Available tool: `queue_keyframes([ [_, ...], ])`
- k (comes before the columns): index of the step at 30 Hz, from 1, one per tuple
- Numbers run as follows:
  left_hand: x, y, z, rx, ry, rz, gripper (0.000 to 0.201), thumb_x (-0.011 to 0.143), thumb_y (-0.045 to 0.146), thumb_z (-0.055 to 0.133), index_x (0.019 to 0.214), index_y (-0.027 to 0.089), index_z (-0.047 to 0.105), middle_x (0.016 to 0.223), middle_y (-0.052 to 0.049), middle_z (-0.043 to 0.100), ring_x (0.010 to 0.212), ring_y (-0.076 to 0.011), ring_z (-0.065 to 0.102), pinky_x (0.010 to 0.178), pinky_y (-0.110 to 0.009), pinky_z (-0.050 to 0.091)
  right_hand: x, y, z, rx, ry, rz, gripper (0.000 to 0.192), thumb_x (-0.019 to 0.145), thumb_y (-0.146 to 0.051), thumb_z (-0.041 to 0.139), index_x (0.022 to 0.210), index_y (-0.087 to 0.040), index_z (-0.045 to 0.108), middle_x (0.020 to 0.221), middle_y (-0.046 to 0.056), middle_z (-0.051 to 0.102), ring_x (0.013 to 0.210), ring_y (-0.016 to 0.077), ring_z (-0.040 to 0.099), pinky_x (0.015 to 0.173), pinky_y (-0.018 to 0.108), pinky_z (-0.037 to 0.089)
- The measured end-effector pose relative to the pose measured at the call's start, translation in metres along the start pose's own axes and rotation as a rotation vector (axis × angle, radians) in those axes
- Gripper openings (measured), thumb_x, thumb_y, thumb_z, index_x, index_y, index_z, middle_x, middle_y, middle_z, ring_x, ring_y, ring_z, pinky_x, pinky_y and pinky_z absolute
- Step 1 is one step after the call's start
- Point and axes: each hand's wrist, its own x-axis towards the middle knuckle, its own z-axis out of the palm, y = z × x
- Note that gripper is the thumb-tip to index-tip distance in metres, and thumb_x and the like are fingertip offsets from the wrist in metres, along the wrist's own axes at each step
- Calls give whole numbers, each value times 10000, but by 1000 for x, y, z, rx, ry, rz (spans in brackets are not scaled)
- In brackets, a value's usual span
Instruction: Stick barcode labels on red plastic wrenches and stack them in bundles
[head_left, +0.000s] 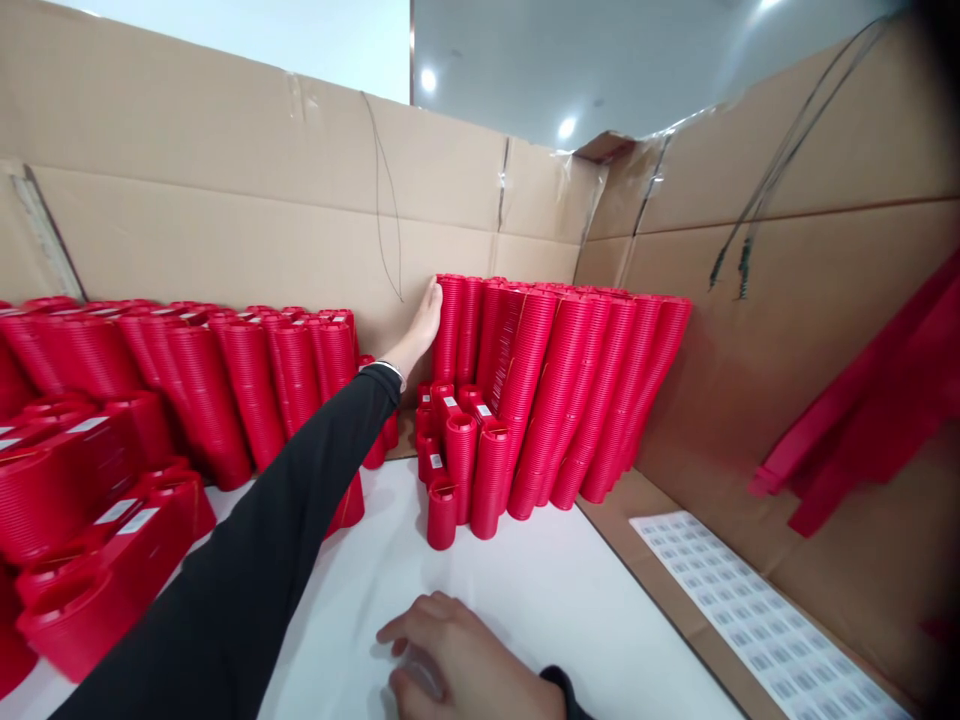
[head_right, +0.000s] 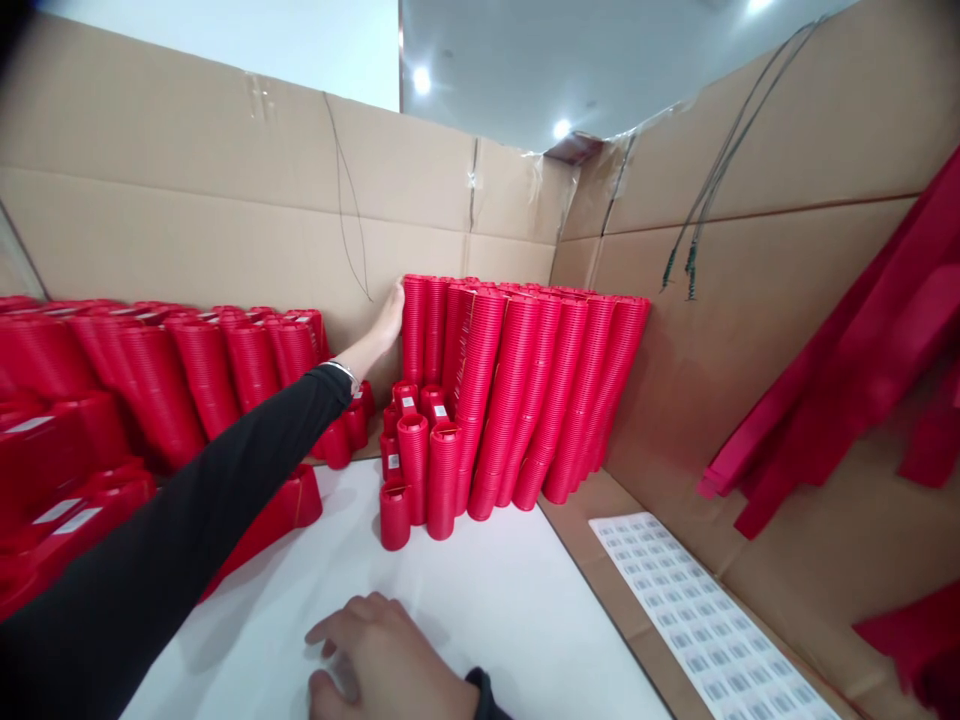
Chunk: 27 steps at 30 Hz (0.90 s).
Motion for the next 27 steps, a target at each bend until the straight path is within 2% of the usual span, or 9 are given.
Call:
queue_keyframes([
  [2,-7,0,1,1,-14,55,711,923,601,301,1497,240,89,1588,0,42,1454,-178,6,1187,-341,51,1,1,-1,-5,-2,-12,393,771,-206,542,1148,-219,648,1075,65,643,1086,234,548,935,301,416],
  [5,-21,-6,4,3,-88,128,979,799,507,627,1498,244,-6,1588,-47,10,1453,-243,26,1187,-398,79,2,2,-2,1,2,-18,386,774,-204,541,1144,-218,649,1062,64,644,1054,229,562,901,294,432],
  [8,-36,-18,4,22,-137,171,1189,678,393,768,1490,226,-83,1580,-99,-64,1447,-297,-33,1181,-456,43,1,3,1,2,11,-25,389,767,-190,543,1139,-222,651,1041,61,647,1020,224,575,875,289,441],
  [11,-47,-31,4,45,-166,190,1276,610,316,813,1486,211,-109,1571,-133,-93,1439,-326,-64,1176,-486,27,0,3,3,3,16,-37,384,765,-181,540,1131,-213,654,1023,61,651,1007,217,579,863,280,443],
  [15,-53,-40,4,72,-187,211,1315,568,229,817,1480,207,-130,1566,-154,-77,1438,-345,-15,1174,-500,77,1,4,3,-4,19,-35,373,770,-182,537,1122,-207,657,1012,60,656,995,214,580,853,278,445],
  [21,-48,-42,1,99,-241,226,1283,555,137,760,1476,145,-134,1560,-191,-19,1425,-340,135,1169,-453,153,2,5,2,-6,14,-33,372,771,-175,534,1121,-213,652,1013,53,658,1003,215,576,853,280,439],
  [27,-46,-41,-6,92,-275,190,1274,519,137,760,1482,122,-74,1559,-198,-6,1430,-338,112,1166,-445,154,3,7,3,-12,3,-41,365,770,-165,528,1110,-211,652,1014,54,651,1008,209,572,864,279,432],
])
